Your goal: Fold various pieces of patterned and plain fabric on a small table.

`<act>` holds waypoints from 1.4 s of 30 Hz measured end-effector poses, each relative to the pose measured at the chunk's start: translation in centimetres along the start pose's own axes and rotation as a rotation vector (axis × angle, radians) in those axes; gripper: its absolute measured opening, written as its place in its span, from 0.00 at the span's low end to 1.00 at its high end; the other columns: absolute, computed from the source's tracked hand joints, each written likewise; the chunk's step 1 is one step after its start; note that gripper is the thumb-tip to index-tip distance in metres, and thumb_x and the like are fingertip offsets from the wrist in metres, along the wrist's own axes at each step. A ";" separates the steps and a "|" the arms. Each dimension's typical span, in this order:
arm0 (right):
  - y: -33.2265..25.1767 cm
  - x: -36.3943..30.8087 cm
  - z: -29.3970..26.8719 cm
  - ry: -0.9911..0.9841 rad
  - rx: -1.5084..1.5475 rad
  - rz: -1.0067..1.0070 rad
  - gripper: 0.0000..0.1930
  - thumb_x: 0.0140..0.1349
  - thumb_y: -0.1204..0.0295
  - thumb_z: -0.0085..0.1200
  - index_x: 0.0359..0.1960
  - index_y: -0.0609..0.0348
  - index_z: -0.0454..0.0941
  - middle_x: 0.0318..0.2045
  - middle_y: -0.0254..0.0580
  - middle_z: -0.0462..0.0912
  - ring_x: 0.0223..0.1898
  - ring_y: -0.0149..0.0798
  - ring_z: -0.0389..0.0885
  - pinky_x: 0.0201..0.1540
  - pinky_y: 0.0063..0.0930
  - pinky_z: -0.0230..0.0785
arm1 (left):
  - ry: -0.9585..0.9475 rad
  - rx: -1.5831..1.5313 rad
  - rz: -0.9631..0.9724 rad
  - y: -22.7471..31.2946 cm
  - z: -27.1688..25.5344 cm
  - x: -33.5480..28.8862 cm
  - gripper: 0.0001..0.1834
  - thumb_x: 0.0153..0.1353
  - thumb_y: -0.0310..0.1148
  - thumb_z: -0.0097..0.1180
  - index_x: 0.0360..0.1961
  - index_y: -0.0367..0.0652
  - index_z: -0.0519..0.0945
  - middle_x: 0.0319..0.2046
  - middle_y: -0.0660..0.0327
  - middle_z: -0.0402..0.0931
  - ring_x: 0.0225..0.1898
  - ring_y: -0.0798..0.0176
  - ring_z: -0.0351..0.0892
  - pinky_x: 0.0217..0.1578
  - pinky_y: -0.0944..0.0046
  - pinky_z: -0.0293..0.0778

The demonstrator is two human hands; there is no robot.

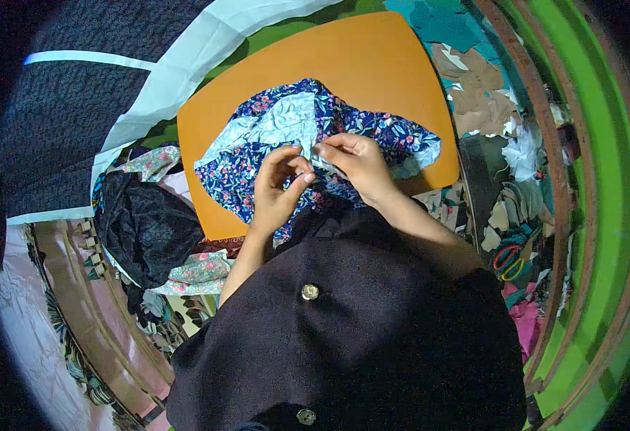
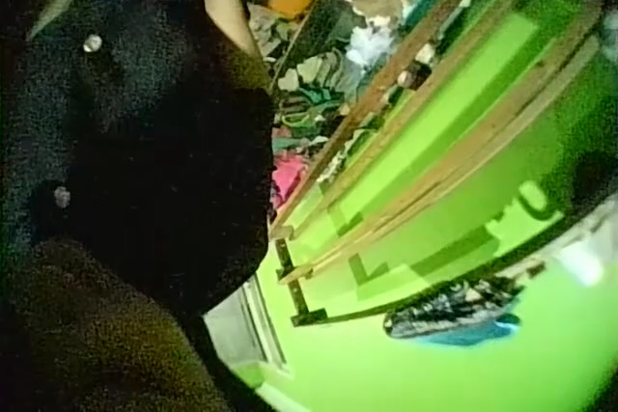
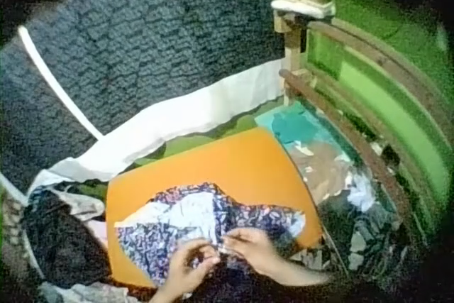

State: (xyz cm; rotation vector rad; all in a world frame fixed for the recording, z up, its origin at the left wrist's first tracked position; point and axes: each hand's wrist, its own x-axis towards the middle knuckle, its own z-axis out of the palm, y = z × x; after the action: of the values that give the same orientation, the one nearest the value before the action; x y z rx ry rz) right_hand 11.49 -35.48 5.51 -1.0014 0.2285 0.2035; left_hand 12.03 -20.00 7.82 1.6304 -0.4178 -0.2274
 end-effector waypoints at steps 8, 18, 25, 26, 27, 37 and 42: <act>0.6 0.6 -1.2 -0.031 -0.073 0.022 0.07 0.55 0.74 0.55 0.33 0.66 0.77 0.26 0.33 0.78 0.25 0.21 0.71 0.27 0.13 0.62 | -0.114 -0.053 -0.005 0.5 0.6 -0.1 0.16 0.57 0.22 0.49 0.48 0.37 0.70 0.33 0.59 0.74 0.36 0.68 0.73 0.40 0.69 0.69; 0.7 0.3 -0.3 -0.096 -0.107 -0.065 0.10 0.59 0.73 0.50 0.38 0.68 0.77 0.27 0.31 0.78 0.27 0.19 0.70 0.30 0.13 0.62 | 0.238 0.127 0.064 -0.9 0.8 0.6 0.18 0.54 0.20 0.54 0.47 0.36 0.68 0.32 0.59 0.75 0.32 0.73 0.72 0.32 0.75 0.68; 0.6 0.3 -1.0 -0.099 -0.177 -0.041 0.11 0.58 0.71 0.52 0.36 0.68 0.77 0.27 0.32 0.78 0.28 0.20 0.70 0.30 0.14 0.62 | 0.303 0.140 0.037 -1.2 0.9 1.1 0.21 0.53 0.19 0.55 0.48 0.37 0.66 0.30 0.61 0.74 0.27 0.77 0.69 0.27 0.77 0.66; 0.4 0.2 -1.0 -0.105 -0.188 -0.050 0.11 0.58 0.71 0.52 0.36 0.69 0.77 0.27 0.32 0.78 0.28 0.20 0.70 0.30 0.14 0.62 | 0.304 0.122 0.022 -1.3 0.9 1.2 0.21 0.52 0.19 0.55 0.49 0.37 0.66 0.29 0.61 0.74 0.26 0.77 0.68 0.26 0.78 0.65; 0.5 0.2 -1.1 -0.102 -0.188 -0.051 0.11 0.58 0.71 0.52 0.36 0.69 0.77 0.27 0.32 0.78 0.28 0.20 0.70 0.30 0.14 0.62 | 0.305 0.104 0.007 -1.4 0.9 1.3 0.21 0.52 0.19 0.55 0.49 0.36 0.65 0.29 0.62 0.74 0.25 0.78 0.67 0.25 0.78 0.63; 0.0 0.4 -1.6 -0.129 -0.189 -0.039 0.09 0.55 0.75 0.55 0.35 0.68 0.75 0.27 0.36 0.78 0.27 0.23 0.73 0.29 0.15 0.66 | 0.185 0.084 -0.111 -2.2 1.1 2.2 0.19 0.53 0.21 0.55 0.47 0.36 0.68 0.25 0.66 0.71 0.24 0.78 0.65 0.24 0.79 0.61; -4.0 0.6 -5.1 0.081 -0.359 -0.197 0.10 0.57 0.74 0.53 0.38 0.67 0.74 0.30 0.34 0.77 0.31 0.25 0.73 0.34 0.15 0.65 | -0.063 0.325 -0.141 -3.5 -1.6 3.2 0.14 0.60 0.38 0.47 0.37 0.39 0.77 0.28 0.59 0.74 0.30 0.66 0.70 0.31 0.68 0.65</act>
State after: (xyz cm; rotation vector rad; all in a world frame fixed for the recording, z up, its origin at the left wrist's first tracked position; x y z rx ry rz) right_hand 12.69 -41.83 5.90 -1.3821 0.1681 0.0231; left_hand 16.02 -19.62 4.80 1.9792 -0.4030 -0.3301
